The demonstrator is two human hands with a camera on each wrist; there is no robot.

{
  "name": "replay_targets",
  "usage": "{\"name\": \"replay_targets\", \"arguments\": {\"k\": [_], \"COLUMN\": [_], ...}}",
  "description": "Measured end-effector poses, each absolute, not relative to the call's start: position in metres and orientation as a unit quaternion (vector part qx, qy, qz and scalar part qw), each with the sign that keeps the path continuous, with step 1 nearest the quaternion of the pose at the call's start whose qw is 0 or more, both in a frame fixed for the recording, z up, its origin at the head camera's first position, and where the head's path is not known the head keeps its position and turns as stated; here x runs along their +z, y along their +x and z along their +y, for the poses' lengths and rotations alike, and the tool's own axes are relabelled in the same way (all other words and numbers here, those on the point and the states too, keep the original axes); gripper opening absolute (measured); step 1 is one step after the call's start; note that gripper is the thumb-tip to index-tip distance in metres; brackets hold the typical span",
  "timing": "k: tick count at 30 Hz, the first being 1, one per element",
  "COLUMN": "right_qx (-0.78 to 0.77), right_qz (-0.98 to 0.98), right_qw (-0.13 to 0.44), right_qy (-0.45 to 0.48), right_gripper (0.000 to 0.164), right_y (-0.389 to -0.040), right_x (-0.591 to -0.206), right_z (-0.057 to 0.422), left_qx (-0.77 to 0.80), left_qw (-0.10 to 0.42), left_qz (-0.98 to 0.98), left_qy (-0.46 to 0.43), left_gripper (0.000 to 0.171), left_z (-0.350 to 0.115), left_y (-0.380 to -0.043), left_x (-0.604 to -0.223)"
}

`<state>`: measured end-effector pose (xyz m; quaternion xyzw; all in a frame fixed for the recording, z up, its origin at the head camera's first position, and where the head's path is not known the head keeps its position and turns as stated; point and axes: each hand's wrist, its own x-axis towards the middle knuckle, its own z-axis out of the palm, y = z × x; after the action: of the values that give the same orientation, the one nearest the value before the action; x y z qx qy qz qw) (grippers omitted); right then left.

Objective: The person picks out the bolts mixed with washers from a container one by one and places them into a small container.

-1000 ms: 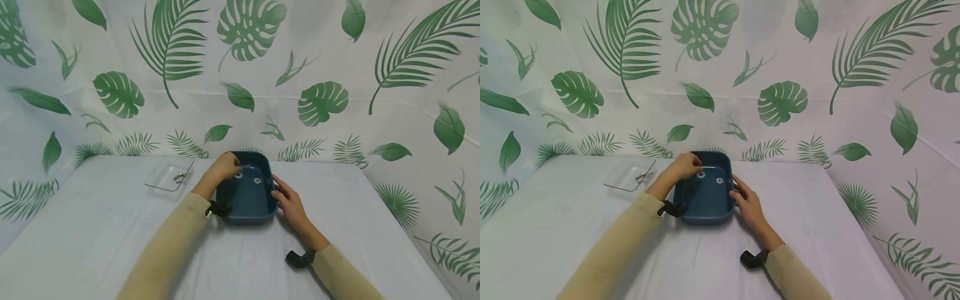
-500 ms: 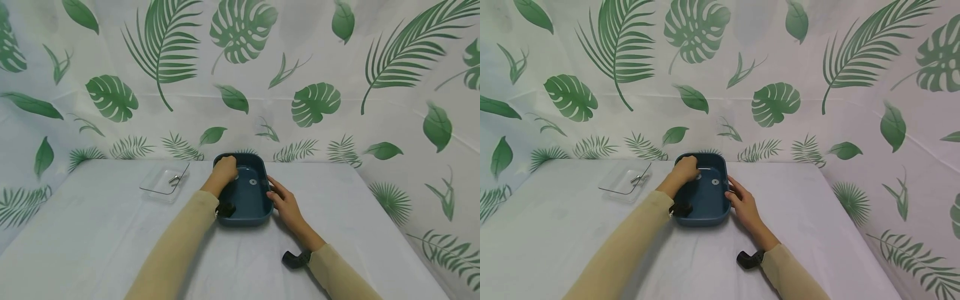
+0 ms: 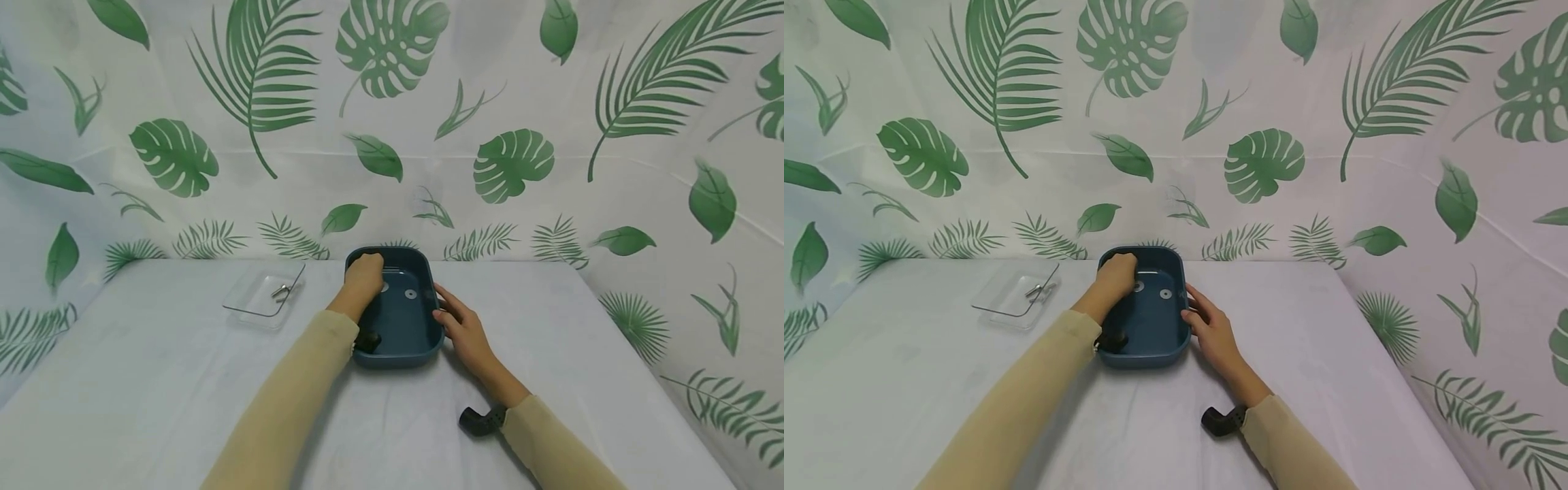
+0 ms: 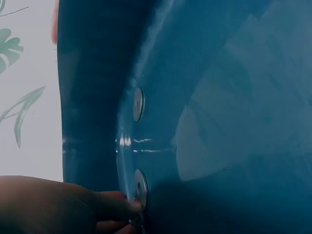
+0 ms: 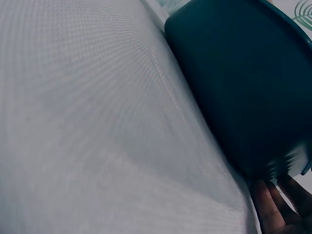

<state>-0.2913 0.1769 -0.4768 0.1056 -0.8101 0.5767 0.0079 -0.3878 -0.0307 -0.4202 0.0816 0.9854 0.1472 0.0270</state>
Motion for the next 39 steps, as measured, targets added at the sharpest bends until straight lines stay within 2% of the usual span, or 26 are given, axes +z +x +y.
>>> {"name": "replay_targets", "arguments": {"k": [13, 24, 29, 34, 39], "right_qx": [0.586, 0.581, 0.581, 0.58, 0.579], "right_qz": [-0.803, -0.807, -0.806, -0.807, -0.807], "right_qw": [0.005, 0.008, 0.007, 0.008, 0.006], "right_qy": [0.109, 0.109, 0.11, 0.109, 0.111], "right_gripper": [0.052, 0.052, 0.052, 0.052, 0.052], "right_y": [-0.2905, -0.2915, -0.2912, -0.2917, -0.2918], "right_x": [-0.477, -0.4763, -0.4762, -0.4758, -0.4758], "right_z": [0.1757, 0.1771, 0.1775, 0.177, 0.1776], "left_qx": [0.112, 0.114, 0.171, 0.251, 0.331], "left_qw": [0.041, 0.013, -0.005, -0.009, -0.001], "left_qz": [0.99, 0.99, 0.982, 0.966, 0.937], "left_qy": [0.071, 0.083, 0.077, 0.069, 0.108], "left_gripper": [0.027, 0.025, 0.014, 0.02, 0.02], "left_z": [-0.0294, -0.0299, -0.0314, -0.0346, -0.0371], "left_y": [-0.3821, -0.3852, -0.3872, -0.387, -0.3822], "left_x": [-0.4163, -0.4178, -0.4173, -0.4147, -0.4128]}}
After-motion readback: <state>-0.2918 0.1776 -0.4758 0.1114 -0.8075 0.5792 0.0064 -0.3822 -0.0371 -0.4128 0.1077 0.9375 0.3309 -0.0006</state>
